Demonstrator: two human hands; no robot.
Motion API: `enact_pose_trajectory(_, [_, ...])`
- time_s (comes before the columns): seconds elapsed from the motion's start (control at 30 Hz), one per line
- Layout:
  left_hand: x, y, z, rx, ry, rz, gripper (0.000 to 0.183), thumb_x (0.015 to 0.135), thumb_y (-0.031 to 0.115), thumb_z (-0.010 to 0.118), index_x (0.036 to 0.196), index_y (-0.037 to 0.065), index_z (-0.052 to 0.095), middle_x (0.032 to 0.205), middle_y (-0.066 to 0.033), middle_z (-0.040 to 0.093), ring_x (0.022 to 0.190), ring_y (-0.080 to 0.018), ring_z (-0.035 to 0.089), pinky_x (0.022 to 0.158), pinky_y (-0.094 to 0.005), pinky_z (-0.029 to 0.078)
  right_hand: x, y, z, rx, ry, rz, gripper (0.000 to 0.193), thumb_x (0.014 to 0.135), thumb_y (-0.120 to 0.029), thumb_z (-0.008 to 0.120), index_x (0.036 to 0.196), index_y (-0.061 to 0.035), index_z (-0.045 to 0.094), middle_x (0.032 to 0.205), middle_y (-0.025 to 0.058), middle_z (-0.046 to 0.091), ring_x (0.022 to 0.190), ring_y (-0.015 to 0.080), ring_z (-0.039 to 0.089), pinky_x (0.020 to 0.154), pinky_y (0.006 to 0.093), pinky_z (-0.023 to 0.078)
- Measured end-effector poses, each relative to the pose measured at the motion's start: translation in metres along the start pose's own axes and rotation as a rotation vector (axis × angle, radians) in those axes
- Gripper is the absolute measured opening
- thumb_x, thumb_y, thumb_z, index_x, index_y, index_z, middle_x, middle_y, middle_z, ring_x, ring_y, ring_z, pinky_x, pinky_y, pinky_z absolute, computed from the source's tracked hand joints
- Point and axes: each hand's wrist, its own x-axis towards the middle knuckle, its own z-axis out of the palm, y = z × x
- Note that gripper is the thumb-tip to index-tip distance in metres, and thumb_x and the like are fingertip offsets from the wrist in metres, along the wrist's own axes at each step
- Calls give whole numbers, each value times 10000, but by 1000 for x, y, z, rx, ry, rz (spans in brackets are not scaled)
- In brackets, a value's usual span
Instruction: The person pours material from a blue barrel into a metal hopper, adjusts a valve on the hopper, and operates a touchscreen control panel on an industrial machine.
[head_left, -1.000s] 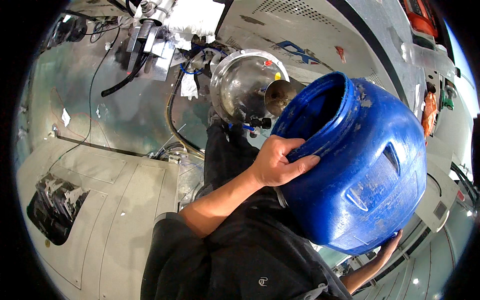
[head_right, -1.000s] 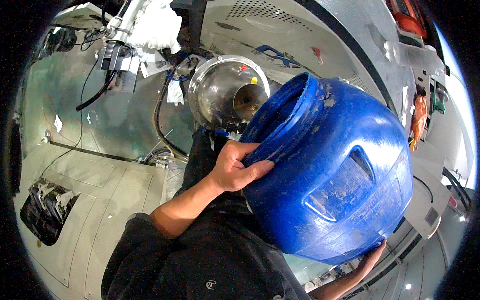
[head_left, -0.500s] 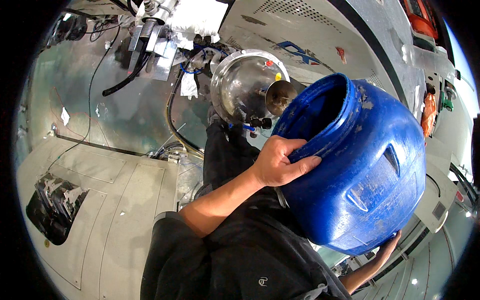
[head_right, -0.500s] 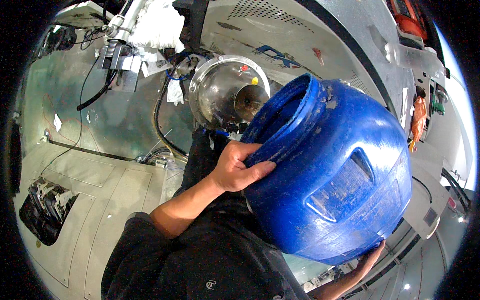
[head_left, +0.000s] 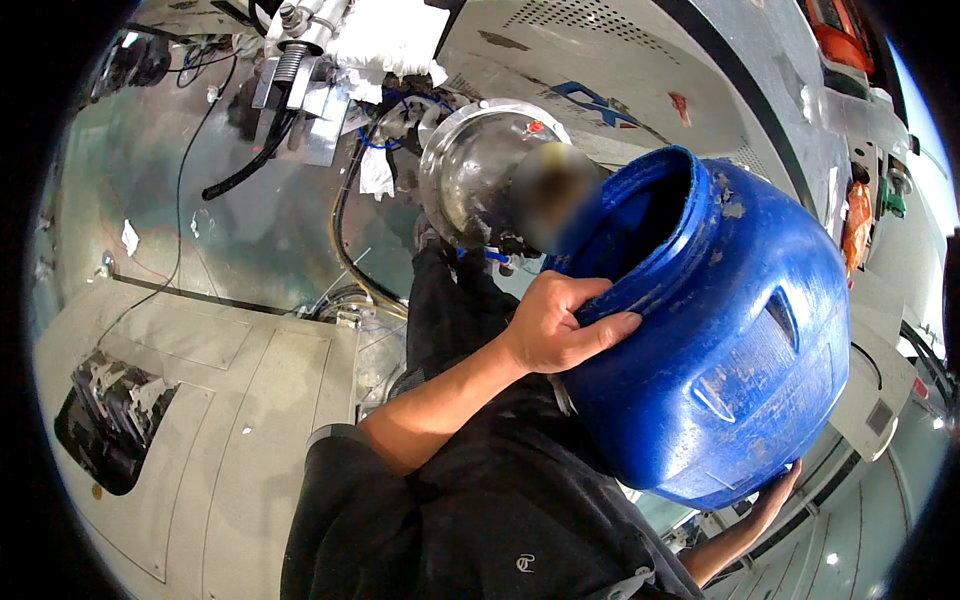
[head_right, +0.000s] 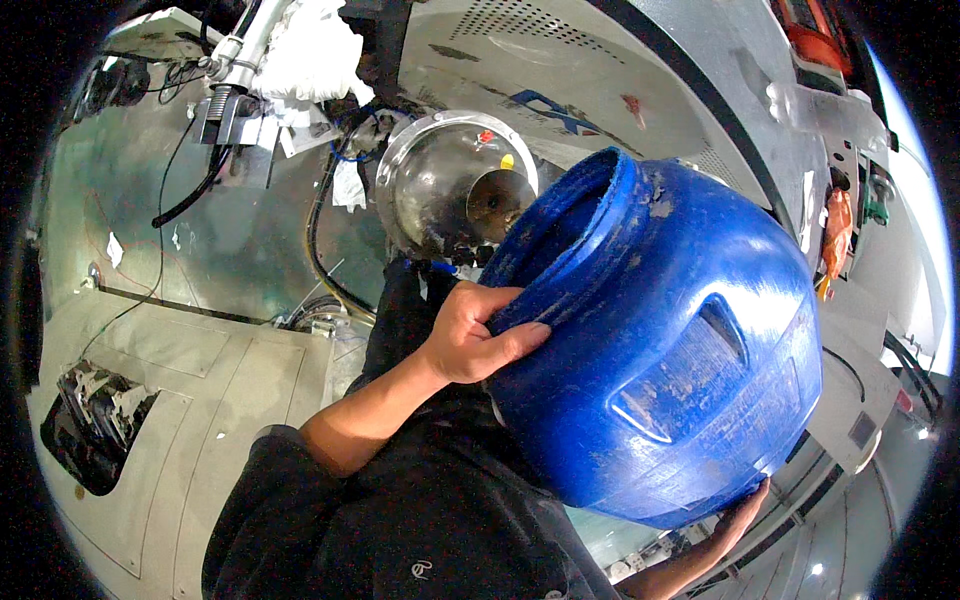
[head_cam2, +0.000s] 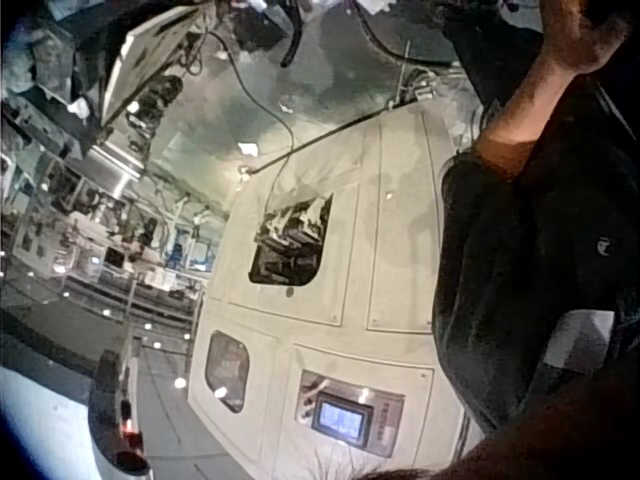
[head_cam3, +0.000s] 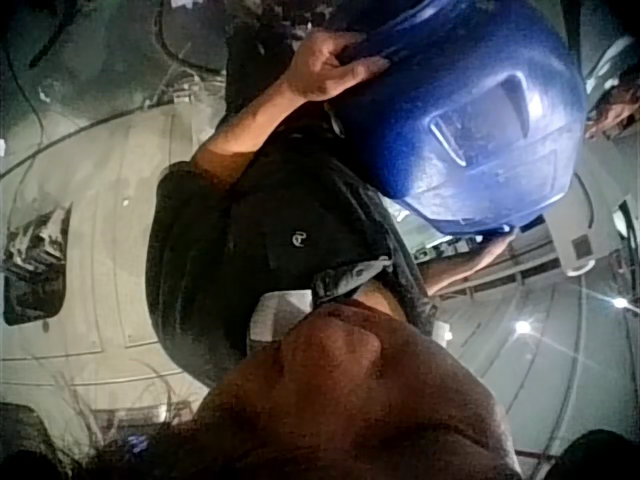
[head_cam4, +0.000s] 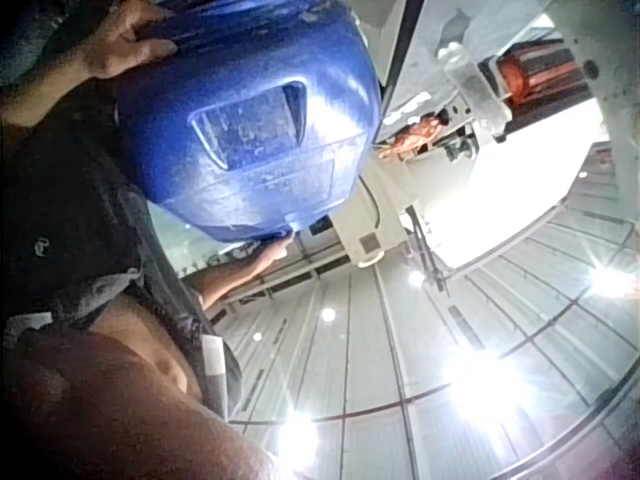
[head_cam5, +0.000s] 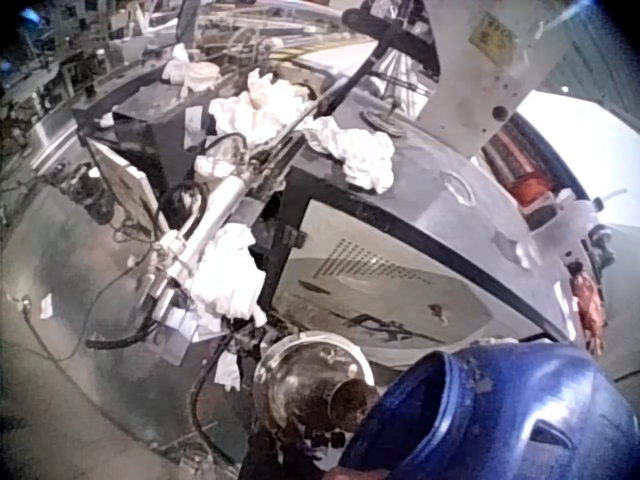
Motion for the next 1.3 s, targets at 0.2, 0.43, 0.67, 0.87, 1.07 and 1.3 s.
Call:
enact_pose_trajectory(0.2, [-1,-3,1,-21,2,-6,315,891,315,725,873,0,733,713,-113,717,608,-161,676,580,-280,509,-3,-2,0,-44,13,-6,807,928,-693,442,1432,-63,479,1341,100,586,974,202,611,715,326,465])
enact_pose_trajectory(0.43, [-1,1,0,-18,3,-30,317,890,317,727,874,0,734,709,-106,719,600,-162,674,574,-275,507,-26,-19,16,-50,54,-19,778,973,-617,436,1462,-13,425,1424,165,516,1240,292,533,1033,415,405])
enact_pose_trajectory(0.67, [-1,4,2,-13,26,-26,326,888,319,731,842,-3,728,681,-105,701,572,-141,636,561,-279,488,-11,-8,11,-40,59,-81,821,958,-661,405,1471,-19,421,1406,155,539,1180,274,558,951,395,437])
enact_pose_trajectory(0.87, [-1,1,7,52,59,48,287,908,261,698,852,-20,715,681,-86,677,583,-124,600,564,-290,476,-19,-20,20,-21,-3,-20,762,987,-600,403,1460,-4,430,1409,158,534,1220,296,545,1029,428,409])
enact_pose_trajectory(1.07, [-4,6,0,110,15,27,263,912,237,688,876,-21,716,689,-78,670,603,-114,592,579,-292,482,0,-26,9,11,8,-5,749,994,-580,400,1465,2,424,1456,149,503,1284,300,508,1093,428,363])
enact_pose_trajectory(1.3, [-6,1,5,28,46,29,299,922,258,698,962,-37,726,770,-97,706,668,-119,628,633,-282,510,11,-32,6,-13,-10,-68,798,980,-607,415,1498,-1,379,1498,148,461,1323,307,470,1118,438,334])
